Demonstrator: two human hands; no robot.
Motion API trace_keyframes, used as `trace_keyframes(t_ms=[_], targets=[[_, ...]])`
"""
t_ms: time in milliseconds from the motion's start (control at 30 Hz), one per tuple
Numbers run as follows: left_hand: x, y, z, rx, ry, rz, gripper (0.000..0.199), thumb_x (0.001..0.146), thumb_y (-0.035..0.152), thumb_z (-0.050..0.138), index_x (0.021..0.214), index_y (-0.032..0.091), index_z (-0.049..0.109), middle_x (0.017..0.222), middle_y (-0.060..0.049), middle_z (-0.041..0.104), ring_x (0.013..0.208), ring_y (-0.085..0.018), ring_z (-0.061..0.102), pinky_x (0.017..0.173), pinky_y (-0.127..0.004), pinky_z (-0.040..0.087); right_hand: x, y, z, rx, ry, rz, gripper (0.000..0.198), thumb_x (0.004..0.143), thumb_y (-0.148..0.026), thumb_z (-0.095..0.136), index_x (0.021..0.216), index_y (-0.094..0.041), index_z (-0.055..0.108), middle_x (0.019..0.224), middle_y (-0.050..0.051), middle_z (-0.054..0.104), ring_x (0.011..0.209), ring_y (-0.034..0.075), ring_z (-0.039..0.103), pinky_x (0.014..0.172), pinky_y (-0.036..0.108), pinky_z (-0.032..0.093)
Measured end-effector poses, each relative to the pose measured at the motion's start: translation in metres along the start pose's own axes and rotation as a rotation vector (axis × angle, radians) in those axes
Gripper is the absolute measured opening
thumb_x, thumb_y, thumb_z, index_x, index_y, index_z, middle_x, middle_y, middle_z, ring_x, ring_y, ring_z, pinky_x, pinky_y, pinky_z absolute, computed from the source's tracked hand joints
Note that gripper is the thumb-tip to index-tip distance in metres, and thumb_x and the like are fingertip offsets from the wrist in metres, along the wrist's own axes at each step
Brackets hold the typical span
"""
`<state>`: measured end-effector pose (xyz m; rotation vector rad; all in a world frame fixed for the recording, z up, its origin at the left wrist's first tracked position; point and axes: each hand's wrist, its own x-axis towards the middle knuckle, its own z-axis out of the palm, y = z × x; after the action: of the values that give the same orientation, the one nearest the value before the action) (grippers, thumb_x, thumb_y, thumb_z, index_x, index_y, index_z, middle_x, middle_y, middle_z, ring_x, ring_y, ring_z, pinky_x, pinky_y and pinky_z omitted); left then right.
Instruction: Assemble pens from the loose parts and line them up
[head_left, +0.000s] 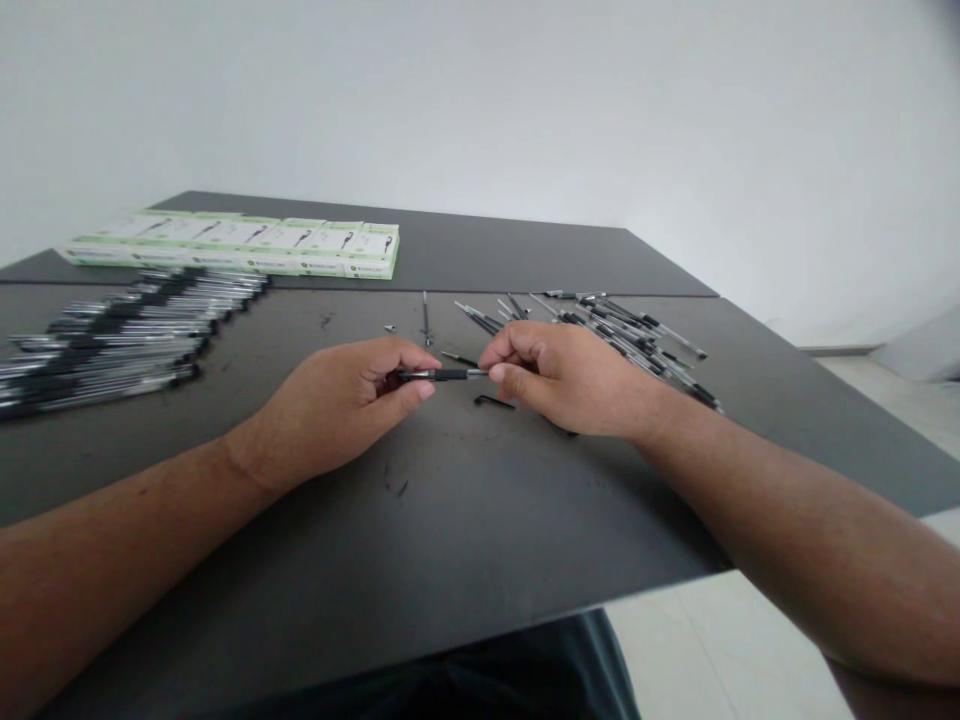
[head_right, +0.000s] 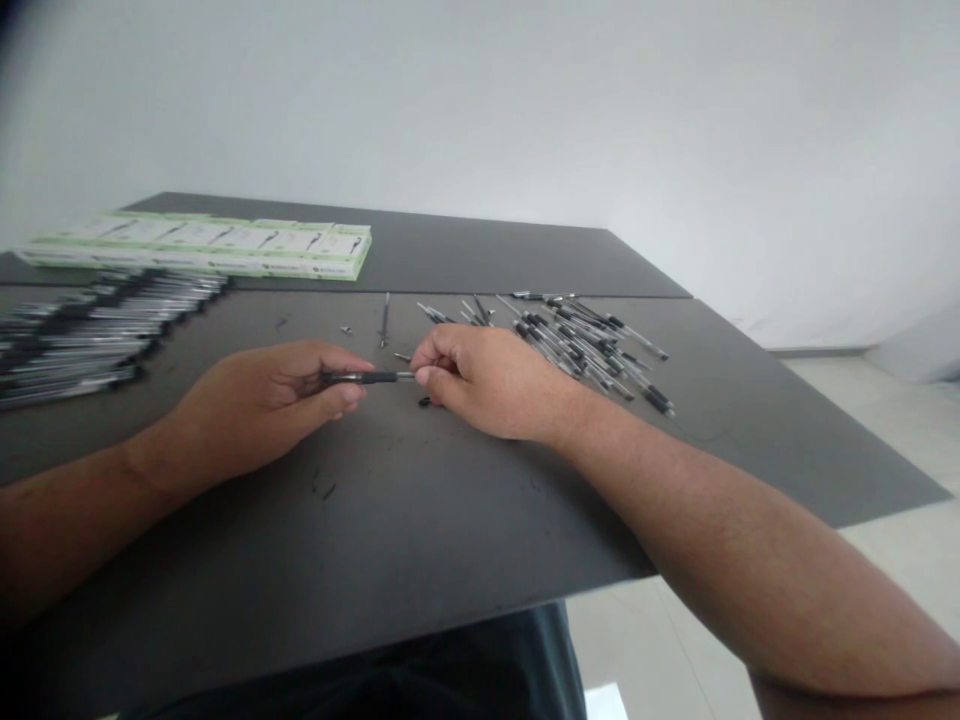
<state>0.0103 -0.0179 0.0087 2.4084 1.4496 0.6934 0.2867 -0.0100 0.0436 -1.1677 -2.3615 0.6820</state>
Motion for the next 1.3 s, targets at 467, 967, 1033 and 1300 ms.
trace_keyframes(t_ms=[467, 967, 1033, 1300], targets=[[-0.0005, 0.0026, -0.0026, -0.021, -0.027, 0.020, 0.043, 0.098, 0.055, 0.055, 0.120, 0.029, 0.081, 0.093, -0.003, 0.084, 0.092, -0.026, 0.077, 0.088, -0.034, 0.059, -0.0005, -0.0013, -0.0011, -0.038, -0.008, -0.036, 0.014, 0.097, -0.025, 0.067, 0.107, -0.021, 0.075, 0.091, 0.000, 0.080, 0.079, 0.015, 0.070, 0.074, 0.027, 0.045], [0.0005, 0.0020, -0.0014, -0.001, -0.021, 0.018, 0.042, 0.096, 0.053, 0.057, 0.122, 0.030, 0.081, 0.103, -0.003, 0.084, 0.091, -0.026, 0.076, 0.083, -0.035, 0.057, 0.0004, 0.0002, -0.0002, -0.050, -0.017, -0.020, 0.013, 0.096, -0.026, 0.070, 0.107, -0.021, 0.076, 0.089, 0.000, 0.080, 0.078, 0.014, 0.070, 0.073, 0.027, 0.044], [0.0005, 0.0021, -0.0017, 0.004, -0.026, 0.029, 0.043, 0.097, 0.054, 0.056, 0.121, 0.030, 0.081, 0.106, -0.003, 0.085, 0.095, -0.027, 0.076, 0.084, -0.034, 0.057, 0.0004, -0.0003, -0.0012, -0.067, -0.028, -0.030, 0.012, 0.098, -0.026, 0.067, 0.105, -0.021, 0.076, 0.088, -0.001, 0.080, 0.077, 0.014, 0.069, 0.073, 0.027, 0.044], [-0.0002, 0.0011, -0.0014, 0.013, -0.022, 0.038, 0.043, 0.097, 0.054, 0.055, 0.119, 0.030, 0.082, 0.102, -0.003, 0.085, 0.092, -0.025, 0.077, 0.083, -0.034, 0.055, 0.0008, -0.0001, -0.0012, -0.053, -0.039, -0.008, 0.016, 0.100, -0.027, 0.065, 0.111, -0.021, 0.075, 0.088, 0.000, 0.081, 0.077, 0.015, 0.070, 0.074, 0.028, 0.045]])
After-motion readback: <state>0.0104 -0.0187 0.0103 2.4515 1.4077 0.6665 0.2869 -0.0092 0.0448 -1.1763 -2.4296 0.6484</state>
